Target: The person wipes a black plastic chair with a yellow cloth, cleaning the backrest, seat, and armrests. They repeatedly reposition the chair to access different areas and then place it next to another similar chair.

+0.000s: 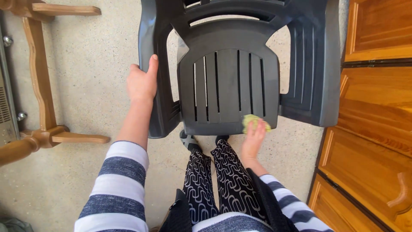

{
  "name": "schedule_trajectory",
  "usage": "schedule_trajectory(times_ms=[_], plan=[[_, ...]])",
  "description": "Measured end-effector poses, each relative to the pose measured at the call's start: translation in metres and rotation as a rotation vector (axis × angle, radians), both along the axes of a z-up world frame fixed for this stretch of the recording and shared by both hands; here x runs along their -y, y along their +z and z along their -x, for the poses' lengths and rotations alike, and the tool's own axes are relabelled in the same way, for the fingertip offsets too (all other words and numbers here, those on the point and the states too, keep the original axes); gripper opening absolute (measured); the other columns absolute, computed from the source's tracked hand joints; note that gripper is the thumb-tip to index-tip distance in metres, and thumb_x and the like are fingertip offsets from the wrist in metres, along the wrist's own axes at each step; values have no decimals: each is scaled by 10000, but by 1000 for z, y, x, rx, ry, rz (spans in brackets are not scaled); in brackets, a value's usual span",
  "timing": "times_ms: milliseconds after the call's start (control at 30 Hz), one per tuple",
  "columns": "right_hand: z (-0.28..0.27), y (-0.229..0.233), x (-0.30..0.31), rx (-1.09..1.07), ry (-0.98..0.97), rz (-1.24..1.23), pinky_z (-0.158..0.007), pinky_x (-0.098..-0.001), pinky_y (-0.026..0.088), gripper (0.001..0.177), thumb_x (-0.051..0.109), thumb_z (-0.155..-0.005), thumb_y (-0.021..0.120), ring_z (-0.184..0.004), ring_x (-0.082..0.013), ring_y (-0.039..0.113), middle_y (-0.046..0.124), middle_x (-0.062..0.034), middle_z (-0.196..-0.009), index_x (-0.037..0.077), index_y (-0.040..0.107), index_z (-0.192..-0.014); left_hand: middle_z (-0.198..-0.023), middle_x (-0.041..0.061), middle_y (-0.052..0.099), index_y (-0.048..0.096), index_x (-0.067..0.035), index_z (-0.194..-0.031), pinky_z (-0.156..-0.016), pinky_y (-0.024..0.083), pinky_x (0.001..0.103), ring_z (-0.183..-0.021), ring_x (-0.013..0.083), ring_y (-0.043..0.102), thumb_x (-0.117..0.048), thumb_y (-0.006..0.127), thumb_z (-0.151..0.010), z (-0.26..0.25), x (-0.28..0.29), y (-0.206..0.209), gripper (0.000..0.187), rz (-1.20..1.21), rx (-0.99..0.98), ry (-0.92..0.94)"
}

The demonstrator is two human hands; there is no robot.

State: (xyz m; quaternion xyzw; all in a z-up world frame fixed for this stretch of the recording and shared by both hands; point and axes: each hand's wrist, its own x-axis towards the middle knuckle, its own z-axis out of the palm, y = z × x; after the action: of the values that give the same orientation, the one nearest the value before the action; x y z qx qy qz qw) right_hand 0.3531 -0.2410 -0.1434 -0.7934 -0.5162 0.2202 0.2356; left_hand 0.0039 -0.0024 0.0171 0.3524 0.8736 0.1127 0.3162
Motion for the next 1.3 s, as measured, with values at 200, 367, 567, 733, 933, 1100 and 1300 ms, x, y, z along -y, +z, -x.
schedule_trajectory(times_ms=[200, 367, 567, 733, 933, 1100, 1300], plan=[[151, 23, 4, -716, 29, 66, -1231, -475, 353, 494, 279, -1006, 635, -1408, -313, 390, 407, -111, -1460, 107, 442, -1428, -1133, 307, 679, 600, -14, -1188, -997, 508, 539, -1154, 458, 643, -870, 525, -876, 3, -1, -7, 914, -1, -6, -29], [165, -20, 7, 370, 1066, -436, -1205, -663, 314, 300, 182, -1006, 597, -1437, -212, 418, 487, -25, -1531, 182, 594, -1307, -1156, 279, 676, 602, -30, -1193, -990, 516, 529, -1164, 436, 644, -892, 533, -864, 3, -1, -5, 924, -12, -6, -31], [15, 26, -15, 454, 1192, -332, -1142, -754, 289, 556, 112, -932, 624, -1514, -292, 312, 308, -6, -1679, 326, 500, -1430, -1170, 315, 657, 600, 5, -1179, -1014, 497, 536, -1176, 469, 621, -865, 542, -893, 0, -1, 7, 918, -24, 12, -43], [-39, 116, -49, -55, 163, 119, -1111, -568, 362, 275, 265, -1065, 389, -1285, -359, 505, 516, -172, -1319, 164, 567, -1249, -1167, 306, 655, 603, 0, -1179, -1014, 500, 525, -1178, 456, 622, -870, 550, -902, 5, 0, -3, 915, -39, -2, -55], [-95, 1, -39, 175, -238, 271, -1072, -398, 455, 464, 549, -1031, 421, -1305, -277, 556, 500, -34, -1447, 362, 457, -1454, -1158, 300, 664, 617, -2, -1168, -1013, 502, 523, -1169, 453, 626, -887, 560, -905, 16, -3, -27, 925, -55, -35, -64], [-67, -28, -87, 517, -31, -165, -882, -432, 558, 325, 348, -1102, 577, -1186, -302, 626, 599, -142, -1277, 128, 610, -1340, -1140, 325, 673, 642, 20, -1142, -1013, 504, 540, -1161, 470, 628, -844, 576, -909, 18, -2, -34, 898, -79, -82, -48], [-16, -12, -20, 402, 114, -216, -1135, -497, 447, 301, 84, -1117, 495, -1353, -399, 489, 546, -244, -1436, 4, 593, -1390, -1120, 327, 687, 656, 28, -1106, -1007, 515, 555, -1143, 473, 647, -839, 570, -858, 11, -5, -34, 906, -100, -65, -1]])
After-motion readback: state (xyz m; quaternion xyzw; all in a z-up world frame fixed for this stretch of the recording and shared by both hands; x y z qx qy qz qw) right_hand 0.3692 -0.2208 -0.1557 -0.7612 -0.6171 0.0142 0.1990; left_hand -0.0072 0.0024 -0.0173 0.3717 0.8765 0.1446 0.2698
